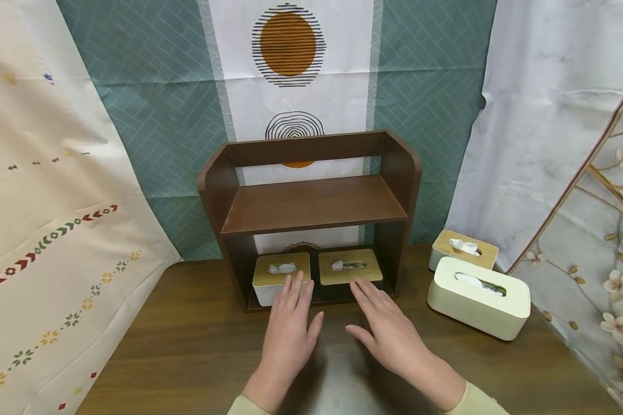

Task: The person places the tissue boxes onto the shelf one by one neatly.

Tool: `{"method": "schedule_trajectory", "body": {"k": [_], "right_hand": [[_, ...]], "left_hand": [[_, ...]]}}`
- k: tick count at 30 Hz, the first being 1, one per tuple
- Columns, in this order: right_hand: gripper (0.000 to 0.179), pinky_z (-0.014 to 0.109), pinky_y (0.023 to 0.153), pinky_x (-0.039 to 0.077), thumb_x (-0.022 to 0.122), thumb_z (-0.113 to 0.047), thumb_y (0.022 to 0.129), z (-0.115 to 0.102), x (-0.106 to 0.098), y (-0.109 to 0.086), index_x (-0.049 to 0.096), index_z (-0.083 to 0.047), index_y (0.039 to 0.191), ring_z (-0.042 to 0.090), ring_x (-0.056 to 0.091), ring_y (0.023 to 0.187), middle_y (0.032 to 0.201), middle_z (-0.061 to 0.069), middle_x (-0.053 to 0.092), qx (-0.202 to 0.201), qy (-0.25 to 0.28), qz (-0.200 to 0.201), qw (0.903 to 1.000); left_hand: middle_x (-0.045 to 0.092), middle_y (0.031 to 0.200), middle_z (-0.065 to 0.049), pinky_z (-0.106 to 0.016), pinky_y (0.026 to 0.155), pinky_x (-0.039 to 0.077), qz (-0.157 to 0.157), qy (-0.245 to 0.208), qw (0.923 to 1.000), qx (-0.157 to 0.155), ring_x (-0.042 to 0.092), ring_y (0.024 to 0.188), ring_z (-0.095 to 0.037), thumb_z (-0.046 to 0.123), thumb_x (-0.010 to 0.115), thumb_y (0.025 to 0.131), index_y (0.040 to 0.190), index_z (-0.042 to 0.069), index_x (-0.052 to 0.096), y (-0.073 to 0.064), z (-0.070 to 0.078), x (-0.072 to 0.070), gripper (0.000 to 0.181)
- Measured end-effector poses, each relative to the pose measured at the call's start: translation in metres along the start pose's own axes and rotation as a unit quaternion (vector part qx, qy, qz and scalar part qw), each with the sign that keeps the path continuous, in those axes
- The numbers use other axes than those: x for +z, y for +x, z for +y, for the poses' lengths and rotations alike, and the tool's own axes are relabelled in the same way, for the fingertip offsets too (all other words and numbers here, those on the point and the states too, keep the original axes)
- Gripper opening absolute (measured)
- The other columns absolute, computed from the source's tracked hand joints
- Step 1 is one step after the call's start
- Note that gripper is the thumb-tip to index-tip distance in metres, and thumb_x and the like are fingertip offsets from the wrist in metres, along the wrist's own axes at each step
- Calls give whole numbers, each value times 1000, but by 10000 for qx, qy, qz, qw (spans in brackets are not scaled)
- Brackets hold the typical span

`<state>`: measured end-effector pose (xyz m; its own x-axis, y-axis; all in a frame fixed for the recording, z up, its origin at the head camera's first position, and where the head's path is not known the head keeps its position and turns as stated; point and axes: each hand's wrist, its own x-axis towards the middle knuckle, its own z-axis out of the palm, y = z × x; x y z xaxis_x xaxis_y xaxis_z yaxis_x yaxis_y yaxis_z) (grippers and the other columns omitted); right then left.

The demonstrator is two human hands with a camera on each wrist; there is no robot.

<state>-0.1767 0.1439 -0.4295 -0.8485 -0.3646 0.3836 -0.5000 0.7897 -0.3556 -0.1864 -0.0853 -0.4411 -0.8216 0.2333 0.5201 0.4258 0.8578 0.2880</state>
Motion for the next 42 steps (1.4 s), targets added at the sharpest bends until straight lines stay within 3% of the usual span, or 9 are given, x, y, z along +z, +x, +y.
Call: {"method": "schedule_trajectory", "body": {"k": [16, 26, 42], "right_hand": [[85, 71, 118, 40, 83, -33, 102, 37, -29, -29, 41, -6, 170, 48, 36, 159, 176, 18, 37, 644, -219, 162, 9976], [86, 71, 119, 38, 82, -33, 103, 55, -42, -39, 39, -4, 171, 49, 32, 161, 176, 21, 34, 973, -241, 66, 9949], [89, 74, 116, 38, 86, -30, 99, 89, -59, -61, 40, 3, 168, 56, 37, 155, 171, 31, 39, 1124, -556, 401, 9913]], "left_hand": [[43, 174, -13, -58, 126, 37, -419, 131, 9966, 700, 35, 162, -37, 34, 80, 104, 160, 8, 58, 10, 49, 23, 65], [40, 176, -11, -54, 127, 37, -735, 5, 9913, 1093, 31, 165, -33, 39, 78, 106, 163, 11, 55, 17, 80, 42, 68], [43, 174, -10, -50, 127, 38, -765, 225, 9860, 1465, 37, 162, -32, 44, 73, 108, 165, 13, 53, 37, 110, 62, 68]]}}
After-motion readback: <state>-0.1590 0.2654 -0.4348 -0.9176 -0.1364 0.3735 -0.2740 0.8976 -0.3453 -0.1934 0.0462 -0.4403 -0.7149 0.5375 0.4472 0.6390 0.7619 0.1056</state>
